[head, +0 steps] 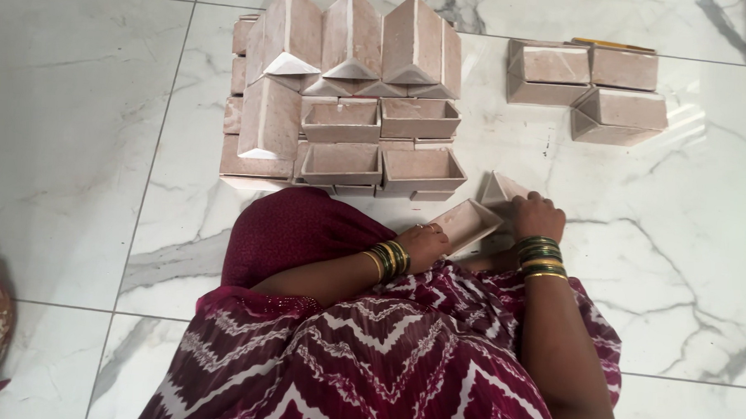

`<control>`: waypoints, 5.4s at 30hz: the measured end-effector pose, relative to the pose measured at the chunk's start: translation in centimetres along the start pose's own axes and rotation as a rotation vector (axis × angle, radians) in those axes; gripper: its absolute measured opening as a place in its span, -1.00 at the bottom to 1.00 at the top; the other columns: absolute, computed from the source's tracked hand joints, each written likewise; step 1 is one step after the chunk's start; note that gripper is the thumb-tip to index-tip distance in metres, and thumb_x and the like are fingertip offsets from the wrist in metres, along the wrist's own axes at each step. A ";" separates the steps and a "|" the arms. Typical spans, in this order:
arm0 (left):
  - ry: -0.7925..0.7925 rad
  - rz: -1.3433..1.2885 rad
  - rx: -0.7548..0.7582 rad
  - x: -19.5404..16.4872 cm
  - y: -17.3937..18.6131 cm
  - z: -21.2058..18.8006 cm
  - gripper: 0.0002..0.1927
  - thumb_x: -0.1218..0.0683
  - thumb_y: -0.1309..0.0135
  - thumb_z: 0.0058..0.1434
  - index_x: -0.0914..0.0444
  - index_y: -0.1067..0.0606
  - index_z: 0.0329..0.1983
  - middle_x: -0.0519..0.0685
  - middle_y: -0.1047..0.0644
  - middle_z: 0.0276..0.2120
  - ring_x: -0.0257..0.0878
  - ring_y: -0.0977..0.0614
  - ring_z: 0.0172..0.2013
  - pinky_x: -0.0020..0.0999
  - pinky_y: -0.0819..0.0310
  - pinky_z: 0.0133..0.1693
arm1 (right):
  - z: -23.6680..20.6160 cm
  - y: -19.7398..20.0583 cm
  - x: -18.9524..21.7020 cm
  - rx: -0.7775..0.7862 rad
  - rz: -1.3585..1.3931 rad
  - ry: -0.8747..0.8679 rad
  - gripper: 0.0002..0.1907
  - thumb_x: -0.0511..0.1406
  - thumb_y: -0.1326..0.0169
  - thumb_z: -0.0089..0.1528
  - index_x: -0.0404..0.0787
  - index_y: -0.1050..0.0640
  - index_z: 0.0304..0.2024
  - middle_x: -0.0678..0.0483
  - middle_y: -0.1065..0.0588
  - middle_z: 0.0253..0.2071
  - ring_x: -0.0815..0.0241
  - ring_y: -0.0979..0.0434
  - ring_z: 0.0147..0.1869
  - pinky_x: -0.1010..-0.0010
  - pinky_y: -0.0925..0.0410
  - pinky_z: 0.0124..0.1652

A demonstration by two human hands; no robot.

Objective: The person sits on the floor and folds cardboard boxes, pressing the flaps of each folded box closed and stacking the finished boxes in a pile. They occasionally wipe their hands or a box with a cloth and reach for unfolded boxes from a nearby pile.

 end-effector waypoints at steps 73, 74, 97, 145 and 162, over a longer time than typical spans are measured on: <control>0.333 -0.472 -0.448 -1.9 11.9 13.1 -0.67 0.05 0.00 0.35 0.33 -0.48 0.08 0.26 -0.62 -0.23 0.11 -0.65 -0.21 -0.09 -0.52 -0.16 | -1.3 8.2 1.5 -0.849 0.820 0.213 -0.62 -0.29 0.16 0.43 -0.26 -0.50 0.23 -0.13 -0.37 0.38 -0.23 -0.17 0.54 -0.14 -0.03 0.44; 0.312 -0.452 -0.467 -2.1 12.0 13.0 -0.68 0.07 0.01 0.34 0.33 -0.48 0.08 0.26 -0.62 -0.19 0.13 -0.64 -0.18 -0.09 -0.52 -0.17 | -0.8 8.5 1.4 -0.830 0.809 0.200 -0.63 -0.30 0.17 0.41 -0.24 -0.52 0.19 -0.13 -0.37 0.38 -0.22 -0.17 0.54 -0.15 0.00 0.44; 0.742 -2.085 -0.500 4.3 8.4 9.7 -0.55 0.01 0.14 0.45 0.29 -0.24 0.32 0.19 -0.43 0.11 0.21 -0.60 0.01 0.13 -0.60 0.08 | -3.2 12.0 2.2 -0.726 1.223 0.374 -0.38 -0.46 0.17 0.18 -0.29 -0.37 0.33 -0.20 -0.38 0.33 -0.18 -0.30 0.46 0.09 -0.12 0.45; 0.398 0.070 0.173 -3.6 5.2 3.6 -0.60 -0.16 0.23 0.44 0.11 -0.55 -0.03 -0.04 -0.63 -0.30 -0.21 -0.66 -0.40 -0.22 -0.62 -0.37 | 0.6 4.9 -5.9 -0.241 2.367 -0.146 -0.53 -0.30 -0.06 0.33 -0.46 -0.39 0.23 -0.10 -0.53 0.05 0.02 -0.61 0.07 0.21 -0.48 0.11; 0.169 0.020 -0.037 -4.0 2.6 2.1 -0.62 -0.04 0.02 0.33 0.08 -0.47 0.19 0.07 -0.63 -0.11 0.02 -0.65 -0.06 0.01 -0.51 0.03 | 0.0 5.5 -3.9 -0.109 2.201 -0.123 -0.46 -0.31 -0.10 0.29 -0.52 -0.37 0.23 -0.13 -0.52 0.05 0.04 -0.60 0.04 0.27 -0.47 0.06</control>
Point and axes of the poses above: each hand's wrist, its own z-axis towards the middle knuckle, its own y-axis out of the back of the hand, x = y × z, the point moved 3 cm from there along z, towards the middle knuckle
